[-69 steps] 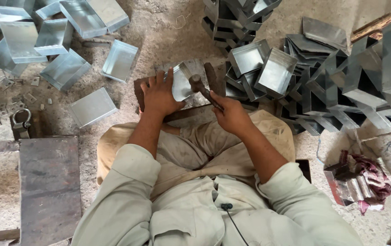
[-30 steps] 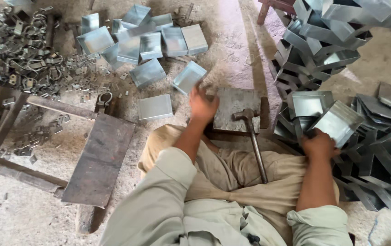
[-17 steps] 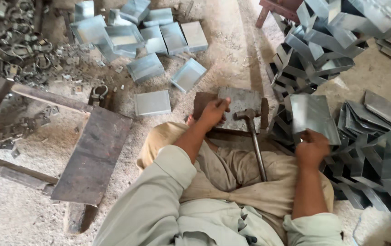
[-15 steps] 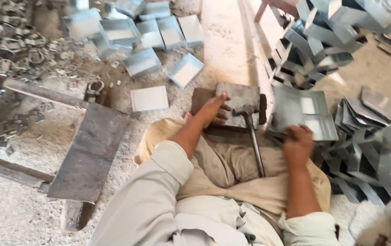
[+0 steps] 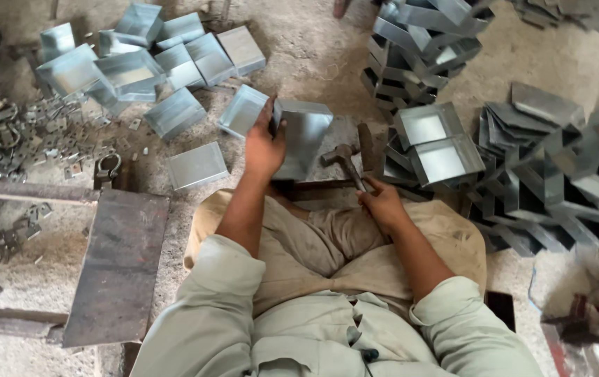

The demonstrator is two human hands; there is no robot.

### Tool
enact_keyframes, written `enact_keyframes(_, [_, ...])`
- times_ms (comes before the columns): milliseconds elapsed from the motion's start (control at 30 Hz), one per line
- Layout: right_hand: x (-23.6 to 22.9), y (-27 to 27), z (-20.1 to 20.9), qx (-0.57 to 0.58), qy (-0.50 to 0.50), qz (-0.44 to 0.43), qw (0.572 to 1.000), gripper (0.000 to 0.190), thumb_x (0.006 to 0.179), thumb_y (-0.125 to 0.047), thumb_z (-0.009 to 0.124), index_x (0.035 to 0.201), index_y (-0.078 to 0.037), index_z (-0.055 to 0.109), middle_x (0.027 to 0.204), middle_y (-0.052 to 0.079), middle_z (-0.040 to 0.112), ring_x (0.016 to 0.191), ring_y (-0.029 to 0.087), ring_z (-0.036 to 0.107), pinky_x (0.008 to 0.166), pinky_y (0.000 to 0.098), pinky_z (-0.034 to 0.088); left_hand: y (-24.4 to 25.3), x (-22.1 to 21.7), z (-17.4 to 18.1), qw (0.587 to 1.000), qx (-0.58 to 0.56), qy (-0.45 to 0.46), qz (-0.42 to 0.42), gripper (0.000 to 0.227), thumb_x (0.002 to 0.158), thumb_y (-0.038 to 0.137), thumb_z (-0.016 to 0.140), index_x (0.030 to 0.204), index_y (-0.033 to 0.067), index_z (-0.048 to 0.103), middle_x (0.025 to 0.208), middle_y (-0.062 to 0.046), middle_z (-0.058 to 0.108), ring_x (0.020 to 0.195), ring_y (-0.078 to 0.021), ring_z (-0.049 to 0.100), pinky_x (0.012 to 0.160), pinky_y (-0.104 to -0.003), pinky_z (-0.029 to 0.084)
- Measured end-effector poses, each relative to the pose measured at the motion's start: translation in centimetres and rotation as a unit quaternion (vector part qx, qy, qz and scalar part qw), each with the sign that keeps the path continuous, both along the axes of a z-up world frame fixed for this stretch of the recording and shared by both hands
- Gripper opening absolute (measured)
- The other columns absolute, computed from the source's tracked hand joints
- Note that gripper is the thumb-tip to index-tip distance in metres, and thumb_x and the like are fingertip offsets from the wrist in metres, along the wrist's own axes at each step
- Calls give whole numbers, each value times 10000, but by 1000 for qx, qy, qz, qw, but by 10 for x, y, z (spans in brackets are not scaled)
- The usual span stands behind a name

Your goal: The person sits cross-legged on the floor and uses a hammer to strike the edges of small rectangular metal boxes placed on a wooden block. They repeatedly pick up a box, position it on the block, hammer it, and then move it to a pile of finished items.

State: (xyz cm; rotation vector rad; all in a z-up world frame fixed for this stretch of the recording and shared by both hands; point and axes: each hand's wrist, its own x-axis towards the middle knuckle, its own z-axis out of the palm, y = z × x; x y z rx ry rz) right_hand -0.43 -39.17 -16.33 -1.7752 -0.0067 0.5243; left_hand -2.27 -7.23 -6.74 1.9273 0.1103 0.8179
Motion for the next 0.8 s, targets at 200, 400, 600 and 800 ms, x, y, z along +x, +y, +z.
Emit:
enact_keyframes(200, [-25,-2,48,-131,-330,-123,927,505,970,-99,735,1446,-10,589,922,111,726,749,152,624,697,282,520,-26,15,42,888,416,187,-64,522,692,220,756,1203,143,685,1126,-114,721,1058,-370,652,873,-590,426])
enact_keyframes(400, [-47,-20,184,100,-501,-172,842,526,1157,-138,668,1603,-7,420,914,37,657,722,94,640,643,241,580,-32,27,3,859,487,154,-17,158,844,189,624,990,185,685,1000,-44,697,1009,-299,648,908,-524,432])
enact_keyframes(600, [-43,-14,192,239,-516,-219,793,296,1150,-165,639,1403,-59,529,904,40,640,699,91,599,641,244,549,-32,25,5,859,484,165,-21,211,794,209,632,994,179,695,989,-46,701,1020,-296,648,895,-508,435])
enact_keyframes(800, [-21,26,152,-195,-537,-11,821,451,958,-78,699,1399,-30,619,1054,207,702,962,364,678,816,437,552,-33,28,7,851,487,195,-16,213,829,175,628,1024,204,708,1002,-42,709,1023,-297,646,927,-534,425])
